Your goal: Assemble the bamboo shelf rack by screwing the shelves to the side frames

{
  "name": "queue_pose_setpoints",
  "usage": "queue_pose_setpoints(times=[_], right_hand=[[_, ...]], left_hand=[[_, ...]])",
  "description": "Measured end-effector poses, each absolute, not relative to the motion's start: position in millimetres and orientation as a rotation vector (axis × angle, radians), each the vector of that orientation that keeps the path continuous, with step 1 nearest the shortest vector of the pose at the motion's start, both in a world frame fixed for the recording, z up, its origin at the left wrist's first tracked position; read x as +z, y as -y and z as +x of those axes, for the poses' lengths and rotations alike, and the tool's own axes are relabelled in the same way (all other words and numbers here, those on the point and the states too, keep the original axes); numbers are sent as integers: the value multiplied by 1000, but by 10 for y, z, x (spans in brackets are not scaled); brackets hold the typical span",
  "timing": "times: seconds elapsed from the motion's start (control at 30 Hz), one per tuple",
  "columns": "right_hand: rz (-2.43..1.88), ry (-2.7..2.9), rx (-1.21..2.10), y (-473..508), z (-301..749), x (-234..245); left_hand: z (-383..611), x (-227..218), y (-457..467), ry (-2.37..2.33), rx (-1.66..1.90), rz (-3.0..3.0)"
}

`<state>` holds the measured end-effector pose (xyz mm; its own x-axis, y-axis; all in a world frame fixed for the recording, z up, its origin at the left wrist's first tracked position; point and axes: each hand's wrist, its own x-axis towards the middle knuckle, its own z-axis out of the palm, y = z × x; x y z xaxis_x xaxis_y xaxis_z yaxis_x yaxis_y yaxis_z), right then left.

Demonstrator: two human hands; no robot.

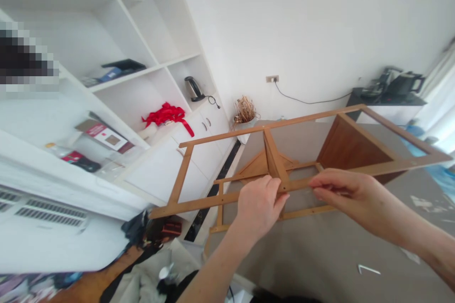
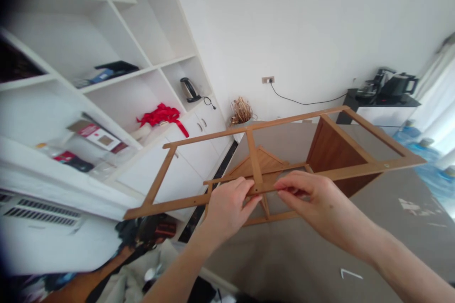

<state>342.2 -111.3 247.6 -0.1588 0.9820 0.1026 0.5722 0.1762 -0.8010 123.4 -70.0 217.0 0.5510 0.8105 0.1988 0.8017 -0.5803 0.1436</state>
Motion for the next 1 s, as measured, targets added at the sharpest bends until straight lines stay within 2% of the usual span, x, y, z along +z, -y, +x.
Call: queue_pose_setpoints(times=[0.6, 0.87, 1.0], right_hand=[[-1494, 2296, 689, 658, 2983, 2547], [-1415, 2490, 466, 636, 2912, 2523], [-1377, 2509, 455, 610, 2919, 2536]], left_hand=[[1142, 2151, 586, -1345, 444, 2660], [1128, 2179, 581, -1343, 422, 2590], [1092, 2231, 562, -1276, 409, 2558]])
